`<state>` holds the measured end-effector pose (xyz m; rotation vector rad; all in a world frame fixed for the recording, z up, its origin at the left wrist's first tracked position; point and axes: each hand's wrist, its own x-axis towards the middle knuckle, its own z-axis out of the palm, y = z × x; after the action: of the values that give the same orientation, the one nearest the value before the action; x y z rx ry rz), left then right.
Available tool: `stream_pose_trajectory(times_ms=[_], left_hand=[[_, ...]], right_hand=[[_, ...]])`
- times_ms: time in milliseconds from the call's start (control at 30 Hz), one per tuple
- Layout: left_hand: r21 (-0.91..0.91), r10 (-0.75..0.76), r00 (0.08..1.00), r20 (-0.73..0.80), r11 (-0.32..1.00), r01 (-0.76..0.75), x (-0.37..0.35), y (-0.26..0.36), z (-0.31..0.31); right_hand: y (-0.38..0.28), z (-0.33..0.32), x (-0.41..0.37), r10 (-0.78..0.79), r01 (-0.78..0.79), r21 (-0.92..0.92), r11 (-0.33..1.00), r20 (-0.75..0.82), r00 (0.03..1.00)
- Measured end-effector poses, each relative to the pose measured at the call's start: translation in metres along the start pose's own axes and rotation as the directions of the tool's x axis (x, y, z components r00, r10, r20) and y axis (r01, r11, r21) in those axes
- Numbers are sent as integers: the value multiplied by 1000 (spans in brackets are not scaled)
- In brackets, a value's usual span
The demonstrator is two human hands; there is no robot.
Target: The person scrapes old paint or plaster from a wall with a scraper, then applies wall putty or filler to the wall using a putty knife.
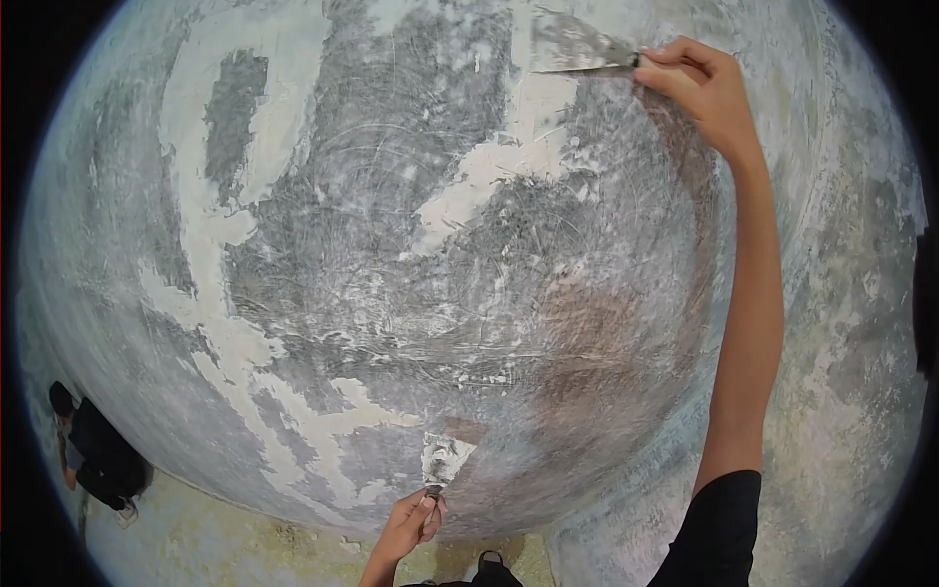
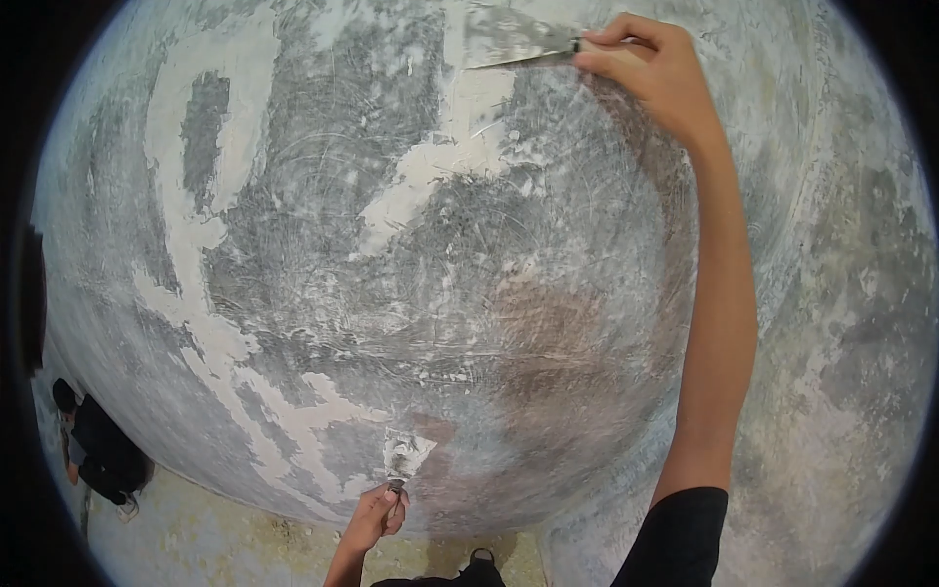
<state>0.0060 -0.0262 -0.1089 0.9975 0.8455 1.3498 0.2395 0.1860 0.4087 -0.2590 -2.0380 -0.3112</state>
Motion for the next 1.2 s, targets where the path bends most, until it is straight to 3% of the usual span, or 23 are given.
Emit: stream_pose_trajectory(times_ms=[133,167,267,367,467,567,667,733,767,833,900,967,1067,1200], left_hand=[[-22,2,1000,-15,1000,-2,-4,-1,-6],[-26,5,1000,-21,1000,-6,-5,1,-8],[-25,12,999,-43,1000,-13,-10,3,-9],[-2,25,999,-44,1000,-26,-9,2,-9],[0,28,998,-49,1000,-28,-11,2,-9],[-20,6,997,-79,1000,-7,-17,2,-10],[-71,37,996,-85,997,-44,-20,4,-14],[-55,95,991,-90,993,-100,-19,12,-15],[1,154,984,-93,988,-155,-18,27,-11],[41,236,969,-77,971,-234,-14,50,-11],[52,349,936,-54,937,-346,-12,82,-3],[71,444,896,3,894,-443,-11,108,3],[68,542,840,-29,839,-539,0,131,14],[31,581,810,-73,813,-581,7,142,25]], right_hand=[[-6,-31,1,17,-13,-78,997,48,999],[-12,-28,0,-50,49,-80,996,-13,999],[-19,-15,9,23,-26,-83,996,-44,999],[-11,6,9,49,-49,4,999,22,999],[-2,-20,4,16,-9,-199,980,34,999],[-11,-44,-6,-7,2,-197,980,-24,1000],[-34,-44,-29,107,-140,-238,961,-149,983],[-41,-29,-50,248,-224,141,964,-186,951],[-47,-16,-61,322,-252,339,906,-170,931],[-79,19,-92,387,-355,302,885,-49,921],[-110,54,-132,477,-521,437,733,215,852],[-145,80,-156,581,-688,496,531,378,721],[-154,84,-179,539,-760,451,468,535,650],[-152,82,-186,504,-755,455,472,564,654]])
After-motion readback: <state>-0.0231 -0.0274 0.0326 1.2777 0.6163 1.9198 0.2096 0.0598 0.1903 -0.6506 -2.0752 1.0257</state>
